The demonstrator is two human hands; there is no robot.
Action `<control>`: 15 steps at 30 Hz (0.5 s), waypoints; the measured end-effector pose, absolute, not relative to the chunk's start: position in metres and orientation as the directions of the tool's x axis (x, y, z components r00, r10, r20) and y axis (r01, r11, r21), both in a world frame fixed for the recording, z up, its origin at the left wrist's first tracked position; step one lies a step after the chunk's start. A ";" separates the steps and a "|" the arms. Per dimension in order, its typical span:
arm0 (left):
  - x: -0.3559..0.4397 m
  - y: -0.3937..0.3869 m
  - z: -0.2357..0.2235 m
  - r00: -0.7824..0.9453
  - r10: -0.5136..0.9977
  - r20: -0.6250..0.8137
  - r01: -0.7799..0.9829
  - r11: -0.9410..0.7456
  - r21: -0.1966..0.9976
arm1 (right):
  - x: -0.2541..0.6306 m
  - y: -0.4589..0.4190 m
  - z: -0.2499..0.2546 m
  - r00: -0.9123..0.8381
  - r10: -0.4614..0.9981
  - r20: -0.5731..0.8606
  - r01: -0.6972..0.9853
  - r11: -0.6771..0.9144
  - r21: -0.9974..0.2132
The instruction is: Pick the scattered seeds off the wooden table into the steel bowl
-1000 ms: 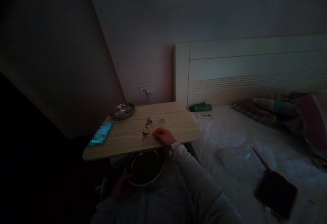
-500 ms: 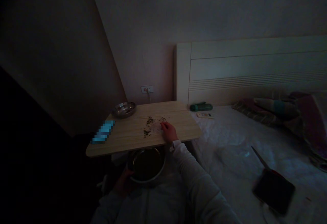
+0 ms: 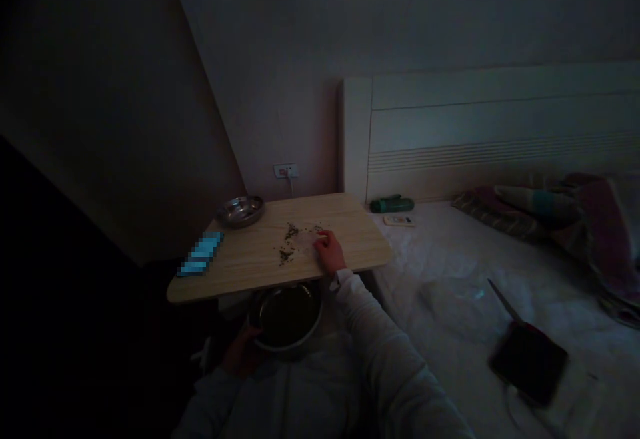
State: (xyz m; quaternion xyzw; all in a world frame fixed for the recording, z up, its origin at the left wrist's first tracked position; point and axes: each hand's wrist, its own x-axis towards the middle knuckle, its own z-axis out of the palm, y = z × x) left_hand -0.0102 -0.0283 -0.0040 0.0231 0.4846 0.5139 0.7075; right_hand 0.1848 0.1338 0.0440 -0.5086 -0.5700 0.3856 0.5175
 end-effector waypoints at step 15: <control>-0.009 -0.028 0.002 -0.069 0.721 -0.690 -0.711 0.449 0.541 | 0.183 0.131 0.046 0.007 0.968 0.251 0.293 0.238 -0.926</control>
